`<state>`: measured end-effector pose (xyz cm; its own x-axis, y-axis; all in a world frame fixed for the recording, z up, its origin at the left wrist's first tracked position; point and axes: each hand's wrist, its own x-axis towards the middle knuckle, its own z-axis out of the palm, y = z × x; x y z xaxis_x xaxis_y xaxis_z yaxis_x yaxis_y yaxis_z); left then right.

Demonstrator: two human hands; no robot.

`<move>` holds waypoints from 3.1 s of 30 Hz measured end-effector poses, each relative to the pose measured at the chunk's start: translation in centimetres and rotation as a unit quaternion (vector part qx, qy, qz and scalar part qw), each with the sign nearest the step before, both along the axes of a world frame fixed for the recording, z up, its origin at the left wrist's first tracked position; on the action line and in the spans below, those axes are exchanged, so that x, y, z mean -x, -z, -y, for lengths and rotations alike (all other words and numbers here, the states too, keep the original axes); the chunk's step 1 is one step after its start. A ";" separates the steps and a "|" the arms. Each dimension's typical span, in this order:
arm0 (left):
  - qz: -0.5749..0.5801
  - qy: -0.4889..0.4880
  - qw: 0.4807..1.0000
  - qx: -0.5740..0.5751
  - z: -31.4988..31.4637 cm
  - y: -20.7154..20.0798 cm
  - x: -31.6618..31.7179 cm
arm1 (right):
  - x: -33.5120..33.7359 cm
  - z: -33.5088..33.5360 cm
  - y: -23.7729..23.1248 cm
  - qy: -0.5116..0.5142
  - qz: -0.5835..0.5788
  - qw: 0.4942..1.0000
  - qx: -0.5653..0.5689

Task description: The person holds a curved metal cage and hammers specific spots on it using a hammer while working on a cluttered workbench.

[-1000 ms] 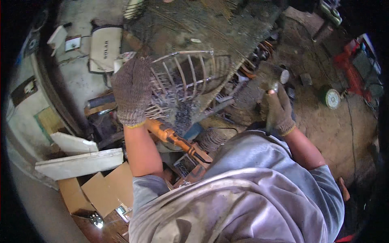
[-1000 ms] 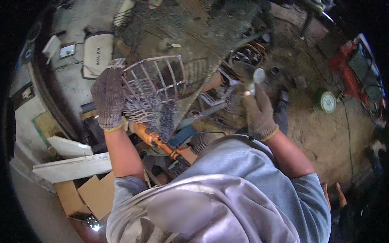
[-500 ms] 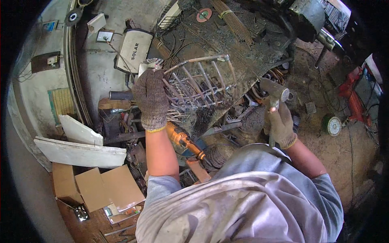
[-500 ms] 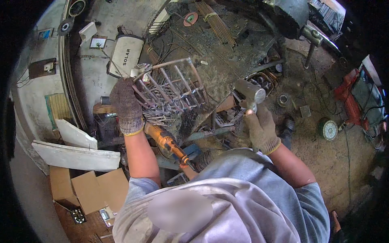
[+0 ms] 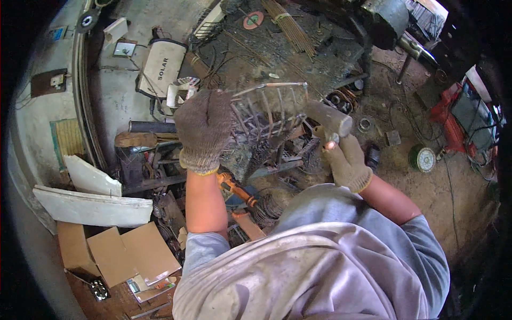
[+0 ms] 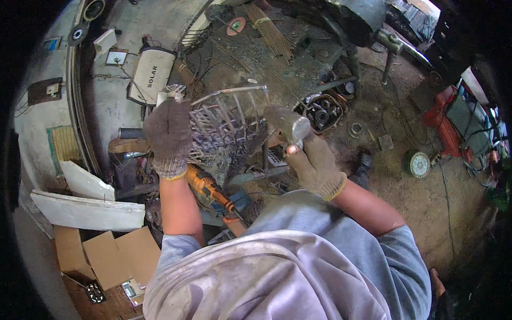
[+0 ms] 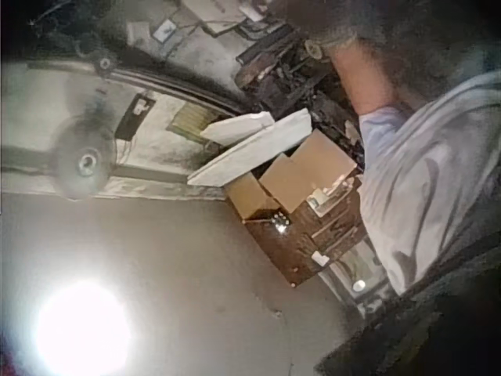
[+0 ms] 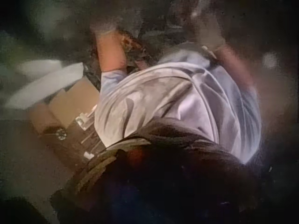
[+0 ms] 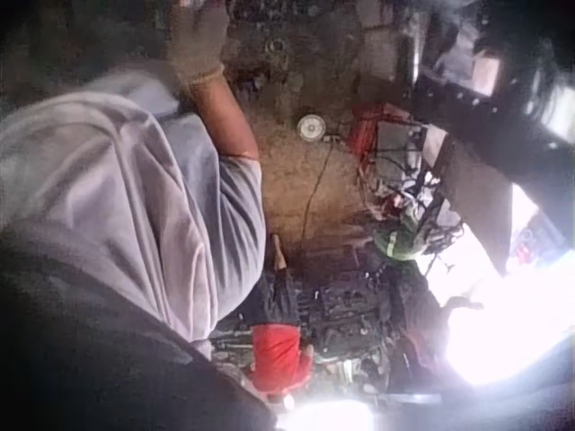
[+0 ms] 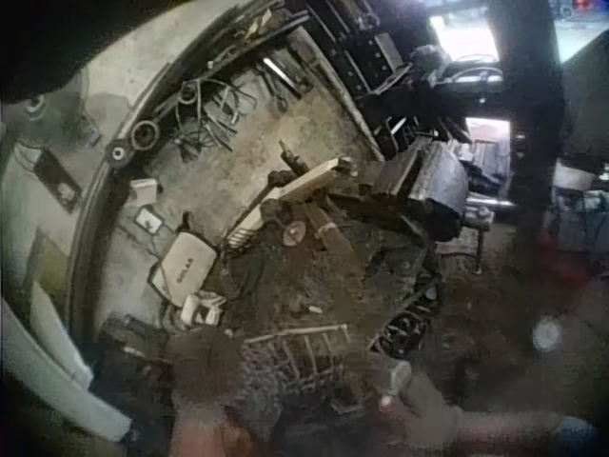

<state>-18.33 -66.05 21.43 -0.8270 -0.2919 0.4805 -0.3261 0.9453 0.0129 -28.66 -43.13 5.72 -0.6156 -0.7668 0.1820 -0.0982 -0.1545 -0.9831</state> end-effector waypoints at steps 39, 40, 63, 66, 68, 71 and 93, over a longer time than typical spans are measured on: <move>0.250 -0.035 0.967 -0.025 3.1 8.4 8.3 | -1.6 4.1 9.8 0.073 0.363 0.929 -0.017; 0.262 -0.046 0.964 -0.010 3.1 8.4 8.2 | -1.7 3.7 10.2 0.077 0.312 0.947 -0.005; 0.235 -0.017 0.972 -0.008 3.1 8.1 8.2 | -0.4 4.7 8.1 0.049 0.195 0.977 -0.075; 0.239 -0.029 0.970 -0.029 3.2 8.3 8.0 | -0.9 4.2 9.4 0.073 0.218 0.968 -0.101; 0.230 -0.017 0.973 -0.018 3.4 8.5 7.8 | -1.1 3.7 9.9 0.082 0.231 0.964 -0.107; 0.227 -0.013 0.974 -0.004 3.6 8.7 7.5 | -0.8 3.4 9.1 0.099 0.271 0.955 -0.067; 0.220 -0.015 0.975 -0.011 3.2 8.6 7.8 | 0.8 4.5 7.7 0.051 0.239 0.968 -0.053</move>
<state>-26.15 -69.28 12.84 -0.9425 -0.3260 0.0739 -0.3327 0.9361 -0.1138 -29.42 -47.59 -1.97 -0.6840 -0.6959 -0.2187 0.3630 -0.0647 -0.9295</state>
